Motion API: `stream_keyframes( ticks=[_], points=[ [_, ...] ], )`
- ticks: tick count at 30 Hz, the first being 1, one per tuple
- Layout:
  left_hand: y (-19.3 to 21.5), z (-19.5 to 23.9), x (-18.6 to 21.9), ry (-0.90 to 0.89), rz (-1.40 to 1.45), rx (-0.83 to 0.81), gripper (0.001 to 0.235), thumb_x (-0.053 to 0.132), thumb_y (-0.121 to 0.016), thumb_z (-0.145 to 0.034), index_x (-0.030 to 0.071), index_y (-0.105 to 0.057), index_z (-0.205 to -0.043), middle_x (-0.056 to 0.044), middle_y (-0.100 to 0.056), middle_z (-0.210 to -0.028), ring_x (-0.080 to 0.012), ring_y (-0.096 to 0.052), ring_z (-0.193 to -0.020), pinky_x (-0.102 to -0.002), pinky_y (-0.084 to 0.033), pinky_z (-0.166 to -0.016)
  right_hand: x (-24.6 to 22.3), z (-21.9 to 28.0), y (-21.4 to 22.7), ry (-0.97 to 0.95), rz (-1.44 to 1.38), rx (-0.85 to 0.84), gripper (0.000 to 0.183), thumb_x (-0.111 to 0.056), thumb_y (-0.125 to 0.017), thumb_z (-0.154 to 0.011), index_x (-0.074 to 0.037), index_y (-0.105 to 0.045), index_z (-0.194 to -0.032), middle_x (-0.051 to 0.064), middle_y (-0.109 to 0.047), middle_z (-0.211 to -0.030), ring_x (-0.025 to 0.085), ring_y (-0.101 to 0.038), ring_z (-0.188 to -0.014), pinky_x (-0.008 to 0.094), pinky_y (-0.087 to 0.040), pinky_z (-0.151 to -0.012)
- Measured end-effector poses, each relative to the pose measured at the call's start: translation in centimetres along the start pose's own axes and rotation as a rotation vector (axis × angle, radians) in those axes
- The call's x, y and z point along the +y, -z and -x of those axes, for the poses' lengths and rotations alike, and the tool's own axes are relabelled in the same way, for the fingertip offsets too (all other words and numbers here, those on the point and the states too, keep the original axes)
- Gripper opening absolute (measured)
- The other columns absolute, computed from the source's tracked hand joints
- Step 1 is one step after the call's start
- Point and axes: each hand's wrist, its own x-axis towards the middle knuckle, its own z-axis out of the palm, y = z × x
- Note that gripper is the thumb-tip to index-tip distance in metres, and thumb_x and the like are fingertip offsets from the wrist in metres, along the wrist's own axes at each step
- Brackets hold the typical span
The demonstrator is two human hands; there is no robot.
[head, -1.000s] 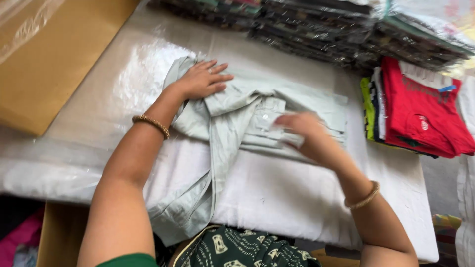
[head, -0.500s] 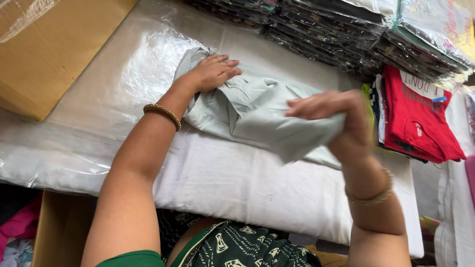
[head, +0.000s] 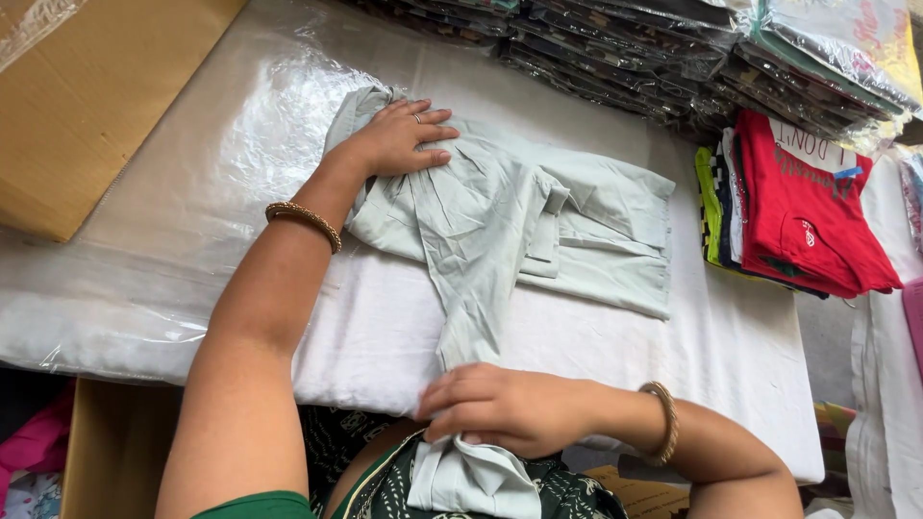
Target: The person folds a light green button-up shirt on a white surface, smoothing the fabric and aligning the sleeves before stacking it. They then fold a red garment with a textured pattern, smoothing it out and folding it into a compact square.
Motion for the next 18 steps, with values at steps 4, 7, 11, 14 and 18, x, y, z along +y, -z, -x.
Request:
stream_keyframes(
  ticks=[4, 7, 11, 14, 18],
  points=[
    [1.0, 0.3, 1.5, -0.027, -0.031, 0.01, 0.052, 0.04, -0.054, -0.092, 0.036, -0.06, -0.144, 0.0, -0.036, -0.164, -0.0284, -0.023, -0.152, -0.051, -0.01, -0.124, -1.8, 2.2, -0.4, 0.006, 0.35, 0.113, 0.039, -0.005, -0.061, -0.1, -0.003, -0.059, -0.139, 0.019, -0.056, -0.148, 0.04, -0.051, -0.144, 0.048, -0.041, -0.119],
    [0.8, -0.5, 3.0, -0.107, 0.007, 0.012, 0.059, 0.026, -0.053, -0.087, 0.037, -0.06, -0.144, 0.002, -0.036, -0.166, -0.0251, -0.028, -0.153, -0.051, -0.013, -0.126, -0.8, 5.3, 0.5, -0.066, 0.628, 0.253, 0.038, -0.004, -0.067, -0.093, -0.004, -0.061, -0.131, 0.012, -0.064, -0.137, 0.03, -0.061, -0.131, 0.045, -0.047, -0.115],
    [0.1, -1.0, 6.0, -0.221, 0.08, -0.037, 0.054, 0.042, -0.051, -0.094, 0.038, -0.055, -0.147, 0.005, -0.036, -0.169, -0.0228, -0.03, -0.157, -0.049, -0.019, -0.131, 5.9, 10.3, 6.9, -0.358, 0.991, 0.527, 0.034, -0.004, -0.07, -0.088, -0.011, -0.07, -0.121, 0.009, -0.071, -0.125, 0.025, -0.067, -0.115, 0.038, -0.055, -0.097],
    [-0.3, -0.4, 8.4, -0.184, 0.037, -0.16, 0.06, 0.063, -0.044, -0.098, 0.042, -0.04, -0.154, 0.006, -0.027, -0.17, -0.0255, -0.022, -0.158, -0.053, -0.014, -0.127, 8.8, 10.4, 11.3, -0.616, 0.959, 0.923, 0.017, -0.01, -0.076, -0.094, -0.008, -0.07, -0.11, 0.009, -0.073, -0.108, 0.026, -0.068, -0.102, 0.038, -0.055, -0.085],
    [-1.3, 0.2, 8.4, -0.128, -0.174, -0.215, 0.077, 0.077, -0.04, -0.09, 0.047, -0.024, -0.159, 0.003, -0.018, -0.17, -0.0283, -0.013, -0.156, -0.056, -0.005, -0.124, 12.6, 9.3, 13.7, -0.569, 1.189, 0.875, 0.022, -0.01, -0.078, -0.085, -0.005, -0.068, -0.103, 0.011, -0.069, -0.1, 0.03, -0.065, -0.095, 0.041, -0.052, -0.084]
  ],
)
